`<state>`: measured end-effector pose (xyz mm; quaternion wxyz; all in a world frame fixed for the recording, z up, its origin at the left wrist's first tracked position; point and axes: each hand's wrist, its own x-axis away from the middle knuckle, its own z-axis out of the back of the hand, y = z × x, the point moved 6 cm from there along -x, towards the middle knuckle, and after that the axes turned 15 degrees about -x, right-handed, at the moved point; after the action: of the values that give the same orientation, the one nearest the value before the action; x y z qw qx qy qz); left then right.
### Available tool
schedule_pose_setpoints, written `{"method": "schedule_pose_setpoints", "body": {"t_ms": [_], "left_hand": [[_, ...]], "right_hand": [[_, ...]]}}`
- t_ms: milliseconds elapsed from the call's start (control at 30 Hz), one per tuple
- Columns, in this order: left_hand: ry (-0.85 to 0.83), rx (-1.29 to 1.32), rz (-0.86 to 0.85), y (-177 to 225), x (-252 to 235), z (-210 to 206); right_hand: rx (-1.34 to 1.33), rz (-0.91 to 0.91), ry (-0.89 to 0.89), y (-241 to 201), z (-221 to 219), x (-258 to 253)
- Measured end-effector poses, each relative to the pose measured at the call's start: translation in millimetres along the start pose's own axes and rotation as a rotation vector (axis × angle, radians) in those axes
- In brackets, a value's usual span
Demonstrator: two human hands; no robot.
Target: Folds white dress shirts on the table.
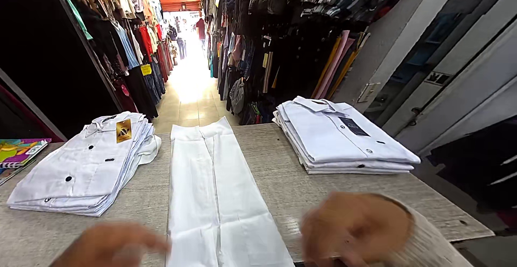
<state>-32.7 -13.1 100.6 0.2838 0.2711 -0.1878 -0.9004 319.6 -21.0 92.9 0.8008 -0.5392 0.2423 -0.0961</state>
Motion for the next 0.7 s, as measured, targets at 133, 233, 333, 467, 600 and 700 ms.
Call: {"method": "schedule_pose_setpoints", "body": {"t_ms": [133,233,333,467,600,700], "left_hand": [[0.141,-0.188,0.388,-114,-63,-9],[0.067,-0.306,0.634,-158,-104,-12],[0.133,-0.319,0.888,-194,-122,-18],[0.249,-0.405,1.012,-215,-129,-22],[0.283,-0.381,1.105,-220,-136,-18],[0.266,-0.419,1.142,-228,-139,-17]], "right_hand": [[0.357,-0.226,0.373,53,83,-45],[0.491,-0.341,0.526,90,120,-78],[0.511,-0.484,0.718,129,153,-94],[0.564,-0.515,0.876,163,177,-103],[0.604,-0.447,0.769,174,174,-123],[0.672,-0.513,0.629,180,167,-133]]}}
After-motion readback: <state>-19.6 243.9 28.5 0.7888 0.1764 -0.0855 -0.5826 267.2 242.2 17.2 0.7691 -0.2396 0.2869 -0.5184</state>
